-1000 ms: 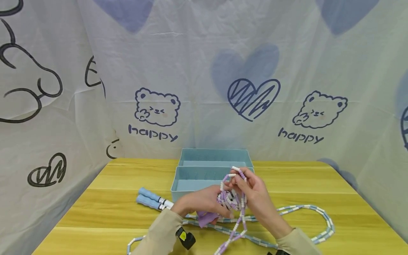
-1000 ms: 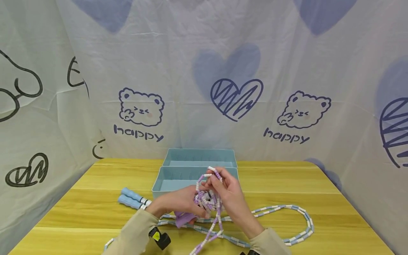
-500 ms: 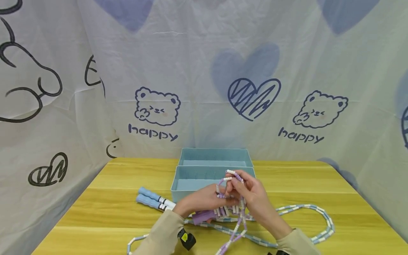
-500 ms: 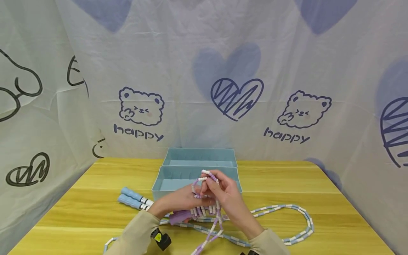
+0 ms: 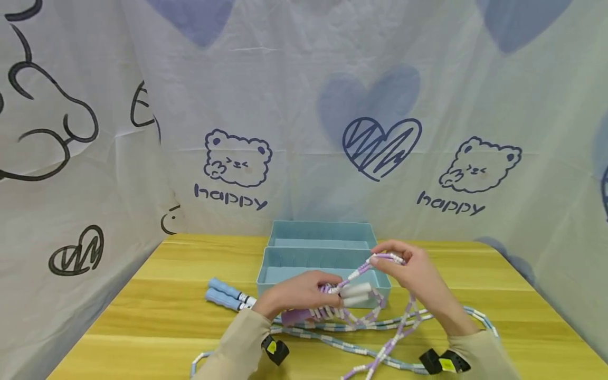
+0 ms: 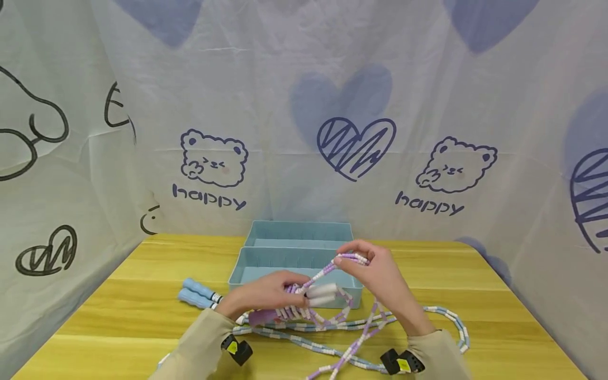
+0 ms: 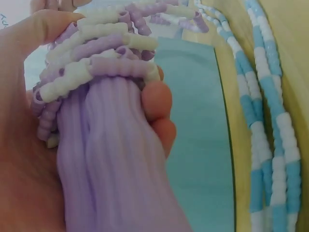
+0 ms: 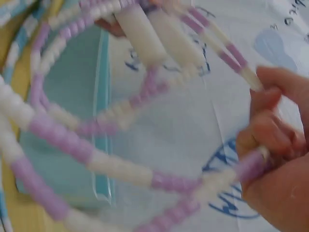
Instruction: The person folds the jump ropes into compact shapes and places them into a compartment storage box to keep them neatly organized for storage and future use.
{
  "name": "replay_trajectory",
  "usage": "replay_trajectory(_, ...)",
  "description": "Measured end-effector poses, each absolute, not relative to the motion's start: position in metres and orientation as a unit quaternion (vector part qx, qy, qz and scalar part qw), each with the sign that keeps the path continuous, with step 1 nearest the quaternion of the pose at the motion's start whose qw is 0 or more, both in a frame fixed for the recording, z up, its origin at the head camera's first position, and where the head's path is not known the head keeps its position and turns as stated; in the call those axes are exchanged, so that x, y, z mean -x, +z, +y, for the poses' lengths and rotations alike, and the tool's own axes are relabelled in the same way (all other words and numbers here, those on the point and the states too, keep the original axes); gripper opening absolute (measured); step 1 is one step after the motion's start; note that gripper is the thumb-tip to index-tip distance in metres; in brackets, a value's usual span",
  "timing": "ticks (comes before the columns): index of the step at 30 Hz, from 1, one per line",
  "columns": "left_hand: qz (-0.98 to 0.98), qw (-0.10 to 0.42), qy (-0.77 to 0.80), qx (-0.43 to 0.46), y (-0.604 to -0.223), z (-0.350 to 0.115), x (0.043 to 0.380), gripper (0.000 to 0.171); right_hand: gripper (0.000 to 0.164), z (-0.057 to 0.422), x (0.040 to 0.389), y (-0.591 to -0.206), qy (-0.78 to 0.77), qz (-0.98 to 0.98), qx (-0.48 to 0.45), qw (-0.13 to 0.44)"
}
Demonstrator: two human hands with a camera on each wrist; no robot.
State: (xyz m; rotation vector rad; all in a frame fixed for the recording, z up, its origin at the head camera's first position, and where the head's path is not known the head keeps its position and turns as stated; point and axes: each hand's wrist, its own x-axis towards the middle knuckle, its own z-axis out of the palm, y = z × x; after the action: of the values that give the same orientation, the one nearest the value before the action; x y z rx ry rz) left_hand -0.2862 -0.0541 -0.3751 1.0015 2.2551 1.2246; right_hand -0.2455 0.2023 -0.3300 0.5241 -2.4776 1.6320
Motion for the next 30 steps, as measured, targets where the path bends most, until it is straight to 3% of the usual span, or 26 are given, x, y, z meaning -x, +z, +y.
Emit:
replay_trajectory(6, 0.806, 0.176, 0.414, -0.384, -0.37, -0.058, 0.289, 0.016, 0.024, 0.227, 0.25, -0.326, 0.465, -0.848, -0.23, 0.106)
replay_trajectory(16, 0.821, 0.16, 0.38, -0.394, -0.366, -0.06, 0.289, 0.017, 0.011, 0.23, 0.258, -0.333, 0.267, -0.901, -0.227, 0.256)
replay_trajectory(18, 0.826, 0.157, 0.374, -0.391, -0.364, -0.062, 0.288, 0.016, 0.016, 0.231, 0.259, -0.334, 0.228, -0.908, -0.224, 0.27)
replay_trajectory(21, 0.832, 0.159, 0.369, -0.383, -0.359, -0.067, 0.288, 0.014, 0.029, 0.233, 0.26, -0.334, 0.198, -0.925, -0.211, 0.244)
replay_trajectory(24, 0.837, 0.159, 0.361, -0.38, -0.354, -0.073, 0.288, 0.011, 0.035, 0.237, 0.262, -0.335, 0.207, -0.941, -0.196, 0.183)
replay_trajectory(27, 0.84, 0.161, 0.348, -0.384, -0.353, -0.078, 0.29, 0.014, 0.031, 0.242, 0.266, -0.339, 0.239, -0.942, -0.188, 0.141)
replay_trajectory(30, 0.845, 0.166, 0.349, -0.371, -0.353, -0.084, 0.29, 0.029, 0.022, 0.246, 0.269, -0.341, 0.271, -0.936, -0.191, 0.121)
